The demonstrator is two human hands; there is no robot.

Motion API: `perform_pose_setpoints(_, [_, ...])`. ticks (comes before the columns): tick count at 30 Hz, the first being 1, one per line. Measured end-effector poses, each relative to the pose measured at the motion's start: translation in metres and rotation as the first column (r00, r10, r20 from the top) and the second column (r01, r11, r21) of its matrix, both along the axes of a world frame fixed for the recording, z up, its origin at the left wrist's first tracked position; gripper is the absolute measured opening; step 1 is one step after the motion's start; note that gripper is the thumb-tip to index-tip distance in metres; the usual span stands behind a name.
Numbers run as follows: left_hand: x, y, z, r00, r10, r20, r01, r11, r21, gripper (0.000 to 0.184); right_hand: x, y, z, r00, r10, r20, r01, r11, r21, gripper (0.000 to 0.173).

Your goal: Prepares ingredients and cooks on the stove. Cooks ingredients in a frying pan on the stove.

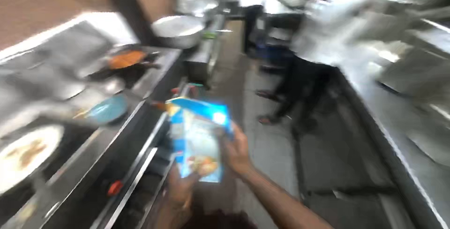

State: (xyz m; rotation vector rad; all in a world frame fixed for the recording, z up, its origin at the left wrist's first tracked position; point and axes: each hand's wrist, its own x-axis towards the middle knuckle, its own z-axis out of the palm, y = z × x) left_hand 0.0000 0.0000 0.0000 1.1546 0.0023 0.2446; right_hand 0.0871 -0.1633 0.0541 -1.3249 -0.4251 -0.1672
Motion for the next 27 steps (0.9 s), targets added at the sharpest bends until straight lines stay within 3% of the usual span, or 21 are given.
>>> perform_pose_setpoints(1, [-0.009, 0.016, 0.016, 0.997, 0.023, -0.072, -0.019, 0.998, 0.058, 0.083, 0.012, 0.012, 0.005, 0.998, 0.063, 0.028, -0.062, 0.997, -0.041, 0.023])
perform_pose_setpoints(2, [-0.019, 0.028, 0.036, 0.985, 0.047, -0.165, -0.032, 0.995, 0.09, 0.083, 0.019, 0.028, 0.012, 0.993, 0.113, 0.033, -0.11, 0.99, -0.083, 0.022])
perform_pose_setpoints(5, [-0.032, 0.058, 0.071, 0.959, 0.15, -0.239, -0.107, 0.977, 0.184, 0.064, 0.029, 0.09, 0.034, 0.987, 0.162, 0.022, -0.148, 0.944, -0.296, 0.026])
perform_pose_setpoints(8, [-0.025, 0.087, 0.084, 0.899, 0.335, -0.282, -0.304, 0.941, 0.148, 0.056, 0.041, 0.153, 0.056, 0.979, 0.2, 0.034, -0.147, 0.814, -0.562, 0.042])
perform_pose_setpoints(11, [-0.007, 0.133, 0.099, 0.845, 0.386, -0.37, -0.416, 0.909, -0.002, 0.05, 0.053, 0.222, 0.088, 0.965, 0.221, 0.139, -0.045, 0.668, -0.743, 0.05])
perform_pose_setpoints(17, [0.029, 0.243, 0.117, 0.827, 0.399, -0.396, -0.533, 0.78, -0.328, 0.044, 0.079, 0.378, 0.141, 0.907, 0.354, 0.228, 0.057, 0.434, -0.899, 0.046])
perform_pose_setpoints(24, [0.044, 0.343, 0.102, 0.773, 0.433, -0.463, -0.632, 0.583, -0.51, 0.046, 0.089, 0.52, 0.136, 0.811, 0.563, 0.16, 0.056, 0.197, -0.979, 0.046])
perform_pose_setpoints(27, [0.04, 0.378, 0.101, 0.816, 0.347, -0.462, -0.567, 0.64, -0.519, 0.052, 0.098, 0.558, 0.134, 0.788, 0.609, 0.095, 0.008, 0.143, -0.99, 0.043])
